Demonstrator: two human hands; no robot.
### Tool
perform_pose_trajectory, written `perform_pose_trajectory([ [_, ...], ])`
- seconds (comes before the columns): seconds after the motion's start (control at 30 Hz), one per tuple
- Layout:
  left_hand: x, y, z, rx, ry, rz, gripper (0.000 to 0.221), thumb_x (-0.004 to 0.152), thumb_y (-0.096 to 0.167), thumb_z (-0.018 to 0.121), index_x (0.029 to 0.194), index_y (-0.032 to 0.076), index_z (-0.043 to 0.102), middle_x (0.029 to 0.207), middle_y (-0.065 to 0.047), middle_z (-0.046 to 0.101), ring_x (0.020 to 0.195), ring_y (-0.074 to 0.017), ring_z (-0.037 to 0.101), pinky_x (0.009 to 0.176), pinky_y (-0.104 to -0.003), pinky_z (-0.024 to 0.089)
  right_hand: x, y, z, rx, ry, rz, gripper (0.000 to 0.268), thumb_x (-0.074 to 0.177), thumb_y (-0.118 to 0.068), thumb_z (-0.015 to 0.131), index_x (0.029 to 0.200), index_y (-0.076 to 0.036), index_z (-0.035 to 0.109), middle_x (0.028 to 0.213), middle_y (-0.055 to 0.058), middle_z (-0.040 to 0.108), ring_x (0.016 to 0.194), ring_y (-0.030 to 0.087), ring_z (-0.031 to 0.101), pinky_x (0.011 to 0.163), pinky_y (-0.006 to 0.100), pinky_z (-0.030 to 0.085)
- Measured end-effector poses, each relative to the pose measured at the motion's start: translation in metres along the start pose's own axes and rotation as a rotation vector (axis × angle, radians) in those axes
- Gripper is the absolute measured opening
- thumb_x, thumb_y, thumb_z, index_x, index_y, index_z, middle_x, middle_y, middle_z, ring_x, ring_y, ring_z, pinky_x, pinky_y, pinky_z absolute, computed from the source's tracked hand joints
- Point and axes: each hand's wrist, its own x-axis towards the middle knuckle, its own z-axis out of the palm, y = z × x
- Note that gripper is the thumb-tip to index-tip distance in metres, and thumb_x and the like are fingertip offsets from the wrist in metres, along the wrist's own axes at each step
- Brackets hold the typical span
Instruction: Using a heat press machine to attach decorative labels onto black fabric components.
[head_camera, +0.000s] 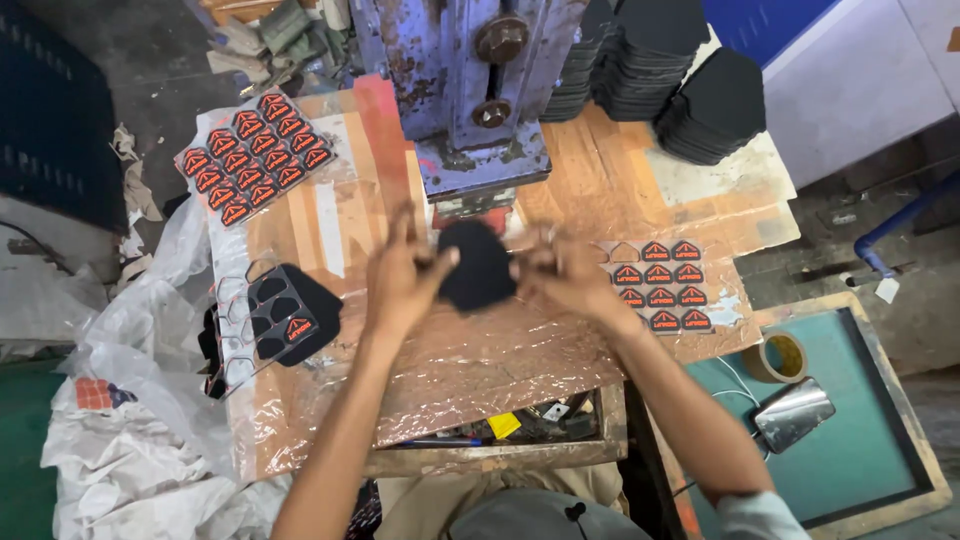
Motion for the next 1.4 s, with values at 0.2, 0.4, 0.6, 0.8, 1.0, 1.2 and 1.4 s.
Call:
perform_pose_trajectory([
  [0.2, 0.063, -0.022, 0.025, -0.257, -0.113, -0.365, 0.041, 0.077, 0.012, 0.080, 0.116, 0.000, 0.073, 0.105, -0.019, 0.074, 0.100, -0.0376, 0.069, 0.091, -0.045, 0.056, 0.077, 0.016, -0.016, -0.647, 0.385, -0.196, 0.010, 0.087, -0.009, 0.079, 0.082, -0.003, 0.073, 0.069, 0.011, 0.067, 0.056, 0.021, 0.069, 0.056, 0.034, 0.051],
  [0.4, 0.047, -0.012, 0.002, -0.140, -0.267, -0.176, 0.032, 0.079, 0.018, 0.084, 0.105, 0.000, 0.077, 0.116, -0.018, 0.073, 0.111, -0.0385, 0.059, 0.099, -0.046, 0.047, 0.054, -0.007, -0.007, -0.711, 0.362, -0.440, 0.034, 0.076, -0.024, 0.091, 0.072, 0.000, 0.067, 0.068, 0.013, 0.062, 0.061, 0.029, 0.059, 0.059, 0.042, 0.047],
  [0.6, 0.029, -0.006, 0.001, -0.049, -0.228, -0.131, 0.036, 0.082, 0.024, 0.083, 0.105, -0.002, 0.074, 0.132, -0.020, 0.064, 0.123, -0.0380, 0.052, 0.107, -0.049, 0.043, 0.059, 0.002, -0.007, -0.778, 0.321, -0.341, 0.032, 0.082, -0.030, 0.090, 0.079, -0.003, 0.074, 0.077, 0.011, 0.068, 0.069, 0.030, 0.065, 0.065, 0.042, 0.051],
  [0.8, 0.027, 0.001, -0.004, -0.019, -0.259, -0.130, 0.036, 0.082, 0.029, 0.082, 0.111, 0.007, 0.079, 0.129, -0.014, 0.066, 0.124, -0.0344, 0.051, 0.103, -0.049, 0.039, 0.045, -0.014, -0.006, -0.825, 0.284, -0.544, 0.029, 0.081, -0.023, 0.085, 0.102, -0.004, 0.079, 0.100, 0.013, 0.071, 0.088, 0.034, 0.068, 0.077, 0.044, 0.055],
  [1.0, 0.013, 0.002, 0.001, -0.026, -0.312, -0.122, 0.032, 0.087, 0.023, 0.075, 0.116, 0.011, 0.080, 0.130, -0.011, 0.068, 0.132, -0.0326, 0.049, 0.107, -0.051, 0.037, 0.036, -0.027, -0.002, -0.877, 0.218, -0.529, 0.030, 0.088, -0.022, 0.077, 0.114, -0.007, 0.076, 0.113, 0.016, 0.071, 0.103, 0.034, 0.068, 0.089, 0.042, 0.056],
  [1.2, -0.004, 0.051, -0.010, 0.215, -0.363, -0.125, 0.049, 0.101, 0.030, 0.059, 0.143, 0.005, 0.060, 0.151, -0.019, 0.053, 0.138, -0.0439, 0.041, 0.113, -0.059, 0.030, 0.020, -0.021, 0.007, -1.129, 0.258, -0.573, 0.034, 0.095, -0.023, 0.068, 0.123, -0.006, 0.073, 0.126, 0.013, 0.070, 0.127, 0.031, 0.060, 0.105, 0.045, 0.049],
  [1.4, -0.002, 0.050, -0.016, 0.224, -0.409, -0.103, 0.052, 0.099, 0.035, 0.057, 0.145, 0.011, 0.058, 0.154, -0.015, 0.050, 0.143, -0.0415, 0.039, 0.116, -0.061, 0.028, -0.008, -0.029, 0.011, -1.063, 0.305, -0.597, 0.041, 0.091, -0.026, 0.072, 0.123, 0.000, 0.070, 0.138, 0.018, 0.064, 0.131, 0.037, 0.054, 0.110, 0.048, 0.045],
])
